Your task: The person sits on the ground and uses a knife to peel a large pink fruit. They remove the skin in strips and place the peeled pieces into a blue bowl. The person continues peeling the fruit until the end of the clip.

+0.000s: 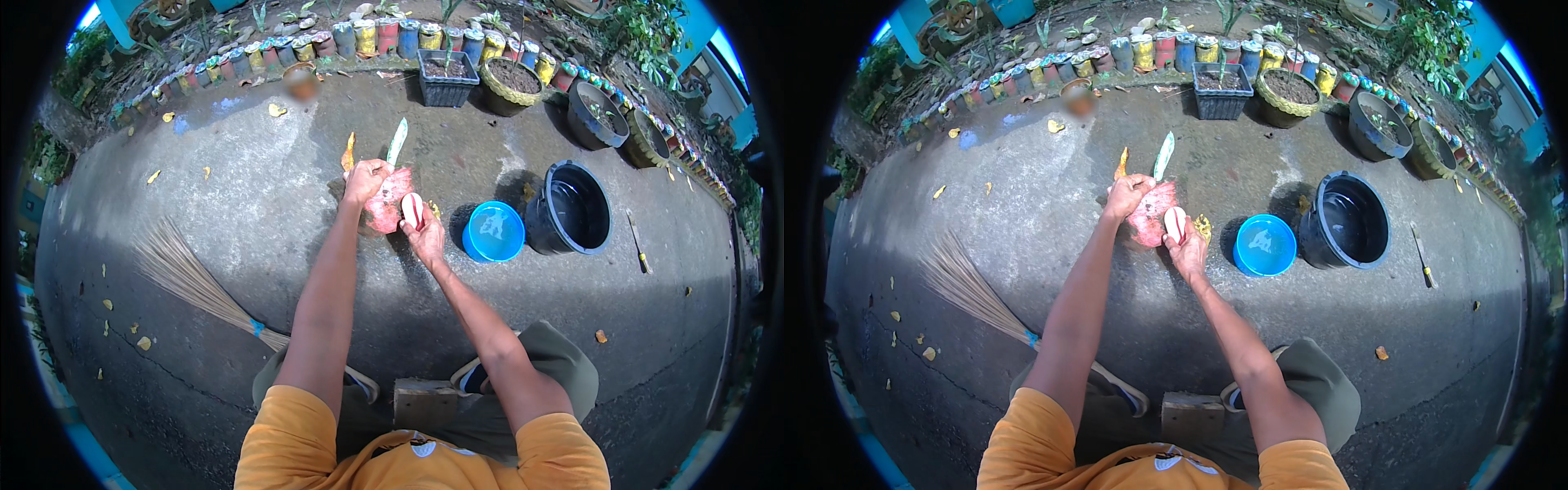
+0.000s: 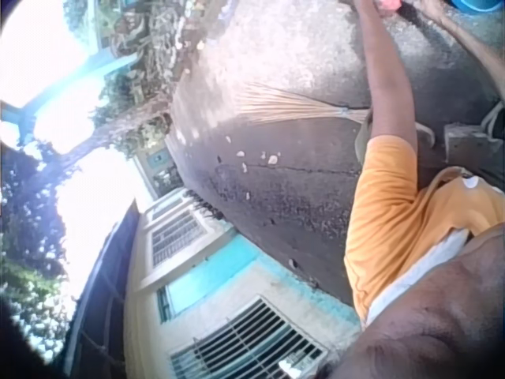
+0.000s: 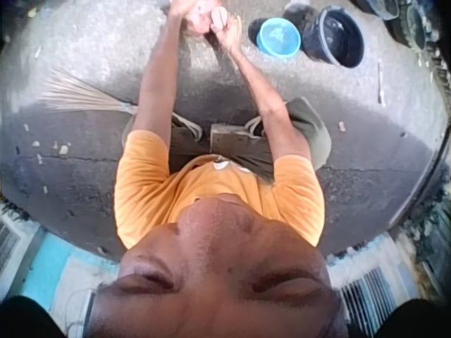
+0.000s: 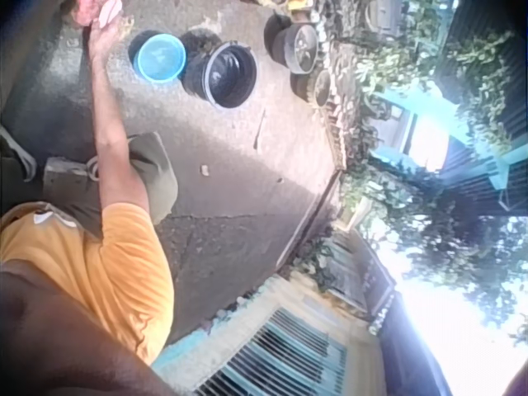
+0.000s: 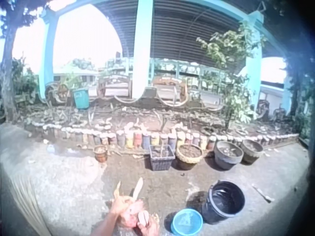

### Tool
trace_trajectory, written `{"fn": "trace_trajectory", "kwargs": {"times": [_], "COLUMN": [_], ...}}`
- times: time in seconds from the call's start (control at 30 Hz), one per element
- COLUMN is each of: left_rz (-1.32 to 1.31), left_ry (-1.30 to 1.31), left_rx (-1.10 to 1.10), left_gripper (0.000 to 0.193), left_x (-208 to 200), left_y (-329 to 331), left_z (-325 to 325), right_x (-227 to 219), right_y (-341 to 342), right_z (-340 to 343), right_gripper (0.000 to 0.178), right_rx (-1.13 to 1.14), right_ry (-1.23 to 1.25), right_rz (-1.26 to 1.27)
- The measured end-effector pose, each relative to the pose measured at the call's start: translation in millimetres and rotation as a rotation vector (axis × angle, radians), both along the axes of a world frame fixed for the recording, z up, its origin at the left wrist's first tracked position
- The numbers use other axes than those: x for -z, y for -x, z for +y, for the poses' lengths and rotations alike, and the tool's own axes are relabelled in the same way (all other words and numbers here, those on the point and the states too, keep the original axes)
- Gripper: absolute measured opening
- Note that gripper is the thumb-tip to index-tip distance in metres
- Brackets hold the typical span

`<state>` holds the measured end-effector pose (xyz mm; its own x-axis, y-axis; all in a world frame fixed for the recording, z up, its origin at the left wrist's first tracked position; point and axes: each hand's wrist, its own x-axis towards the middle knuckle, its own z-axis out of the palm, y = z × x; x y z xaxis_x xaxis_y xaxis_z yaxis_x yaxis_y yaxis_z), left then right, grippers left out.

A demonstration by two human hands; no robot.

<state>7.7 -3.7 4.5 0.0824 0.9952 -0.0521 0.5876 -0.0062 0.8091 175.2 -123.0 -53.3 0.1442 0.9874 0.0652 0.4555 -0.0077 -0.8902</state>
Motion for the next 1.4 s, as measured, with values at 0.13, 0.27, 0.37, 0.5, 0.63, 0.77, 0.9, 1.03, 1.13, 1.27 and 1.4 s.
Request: {"fn": "trace_trajectory", "kwargs": {"times": [0.13,0.27,0.37,0.5,0.63,0.77,0.9,1.03,1.13,1.27,1.4], "left_rz": [-0.063,-0.003,0.014,-0.05,-0.072,-0.064,-0.185,-0.14,-0.141,-0.16,-0.165], "left_ry": [0.038,-0.011,-0.039,0.043,0.019,0.015,0.056,-0.011,0.006,0.046,0.027], "left_rx": [0.004,0.007,0.011,0.011,0.004,-0.012,0.008,0.002,-0.026,-0.022,-0.024], "left_gripper": [0.026,0.026,0.026,0.028,0.029,0.029,0.028,0.027,0.027,0.026,0.025], "left_x": [1.3,2.3,1.2,0.0,2.1,8.1,16.5,17.9,13.9,6.1,5.2], "left_y": [0.2,-1.7,-2.3,-1.7,2.1,6.6,8.4,9.2,8.6,8.7,10.0], "left_z": [3.4,1.7,1.8,5.4,4.4,5.3,11.0,9.0,6.5,7.5,5.2], "right_x": [5.6,11.3,12.0,10.9,6.5,5.0,5.8,5.3,7.3,9.7,12.0], "right_y": [-0.5,-1.3,1.4,7.3,5.4,15.4,24.5,21.9,20.5,16.4,16.0], "right_z": [1.1,3.1,4.4,1.8,5.7,8.7,10.2,10.1,5.0,0.8,0.3], "right_gripper": [0.071,0.072,0.072,0.073,0.072,0.068,0.07,0.07,0.069,0.071,0.071], "right_rx": [0.001,0.104,0.101,-0.062,0.186,0.068,-0.075,0.221,0.155,0.032,0.242], "right_ry": [0.001,0.071,0.002,0.028,-0.04,-0.063,-0.094,-0.023,-0.047,0.029,0.025], "right_rz": [-0.105,0.052,0.042,-0.084,0.056,0.08,-0.2,0.07,0.07,-0.067,0.107]}}
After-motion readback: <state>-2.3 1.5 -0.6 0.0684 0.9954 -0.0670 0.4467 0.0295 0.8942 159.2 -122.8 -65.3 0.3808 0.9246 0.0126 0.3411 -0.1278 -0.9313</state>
